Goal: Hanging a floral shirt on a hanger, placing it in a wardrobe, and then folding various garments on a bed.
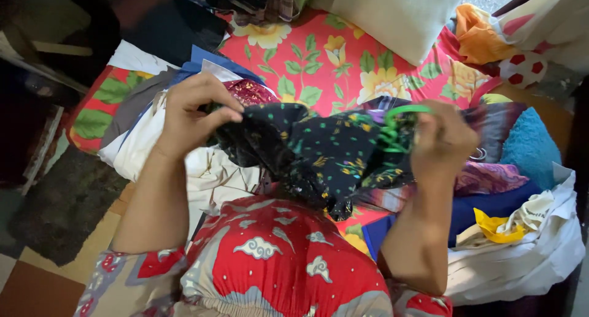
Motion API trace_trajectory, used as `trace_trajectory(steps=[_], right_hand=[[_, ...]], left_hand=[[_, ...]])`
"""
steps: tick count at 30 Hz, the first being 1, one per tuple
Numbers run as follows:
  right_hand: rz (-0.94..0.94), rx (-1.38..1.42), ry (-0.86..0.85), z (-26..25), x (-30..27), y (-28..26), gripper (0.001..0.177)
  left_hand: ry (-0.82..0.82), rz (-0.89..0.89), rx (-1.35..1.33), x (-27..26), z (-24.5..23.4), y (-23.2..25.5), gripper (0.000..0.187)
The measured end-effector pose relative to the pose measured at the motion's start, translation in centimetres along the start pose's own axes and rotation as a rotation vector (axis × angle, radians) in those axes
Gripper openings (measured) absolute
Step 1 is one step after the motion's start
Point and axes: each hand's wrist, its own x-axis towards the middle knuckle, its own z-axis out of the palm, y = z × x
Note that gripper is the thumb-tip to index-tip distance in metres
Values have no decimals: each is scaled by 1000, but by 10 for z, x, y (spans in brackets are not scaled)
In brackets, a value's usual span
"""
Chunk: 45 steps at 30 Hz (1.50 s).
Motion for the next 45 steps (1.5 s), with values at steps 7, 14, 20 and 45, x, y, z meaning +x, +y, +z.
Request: trace_trajectory(steps=[7,14,20,45], right_hand=[[26,212,222,2,-9,10,37],[4,497,254,13,-10,-10,41],[12,335,307,-5,-11,6,48],[108,541,147,27,1,-34,37]], left_hand=[[-624,-178,342,12,-12,6,17],[-363,125,297,16,32,16,43],[-599,-163,266,8,30,14,51],[-396,305,548,9,69,-8,28]])
